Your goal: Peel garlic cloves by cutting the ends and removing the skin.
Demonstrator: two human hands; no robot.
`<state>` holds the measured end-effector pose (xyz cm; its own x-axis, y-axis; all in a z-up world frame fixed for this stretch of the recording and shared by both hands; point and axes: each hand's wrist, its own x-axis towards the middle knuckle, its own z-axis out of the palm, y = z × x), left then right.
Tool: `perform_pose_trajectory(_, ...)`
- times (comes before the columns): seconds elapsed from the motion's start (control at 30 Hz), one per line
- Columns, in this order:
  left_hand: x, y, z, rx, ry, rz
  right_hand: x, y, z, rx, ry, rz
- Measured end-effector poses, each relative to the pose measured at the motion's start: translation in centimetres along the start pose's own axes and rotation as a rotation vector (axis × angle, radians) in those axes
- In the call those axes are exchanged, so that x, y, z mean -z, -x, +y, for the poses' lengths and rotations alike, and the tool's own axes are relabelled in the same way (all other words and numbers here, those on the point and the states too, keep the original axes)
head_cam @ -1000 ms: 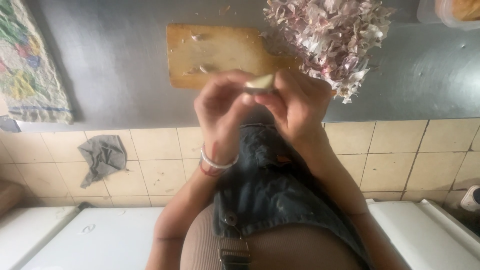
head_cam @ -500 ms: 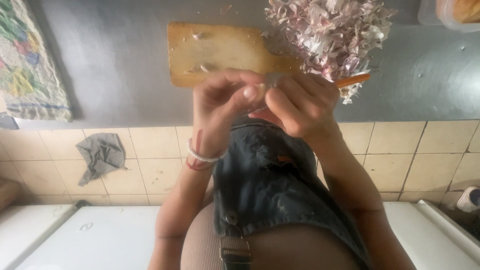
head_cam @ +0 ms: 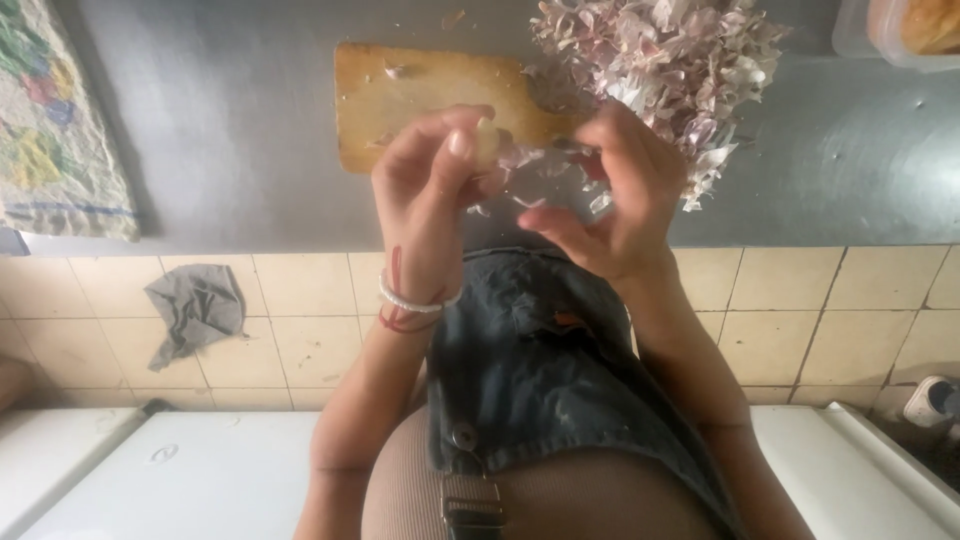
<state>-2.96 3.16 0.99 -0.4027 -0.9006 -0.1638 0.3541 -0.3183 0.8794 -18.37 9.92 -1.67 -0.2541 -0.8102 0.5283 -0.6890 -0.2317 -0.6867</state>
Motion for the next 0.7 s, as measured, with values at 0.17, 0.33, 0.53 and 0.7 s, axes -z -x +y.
perform_pose_trajectory(0.17, -0.5, -0.2, -0.2, -0.089, -0.170, -0.029, -1.1, -1.6, -2.6, -0.116, -0.109, -0.065)
perform_pose_trajectory(0.33, -0.7, -0.1, 1.0, -0.018, -0.298, 0.053, -0.7, -0.9, -3.2, -0.155, -0.149, -0.136)
perform_pose_trajectory(0.53, 2.5, -1.4, -3.7, 0.201, 0.221, 0.028, -0.5, 1.2, -1.3, -0.283, -0.433, -0.084)
perform_pose_trajectory(0.7, 3.7, -2.1, -3.4, 0.368, 0.303, 0.034, 0.9, 2.9, 4.4, -0.343, 0.037, 0.039)
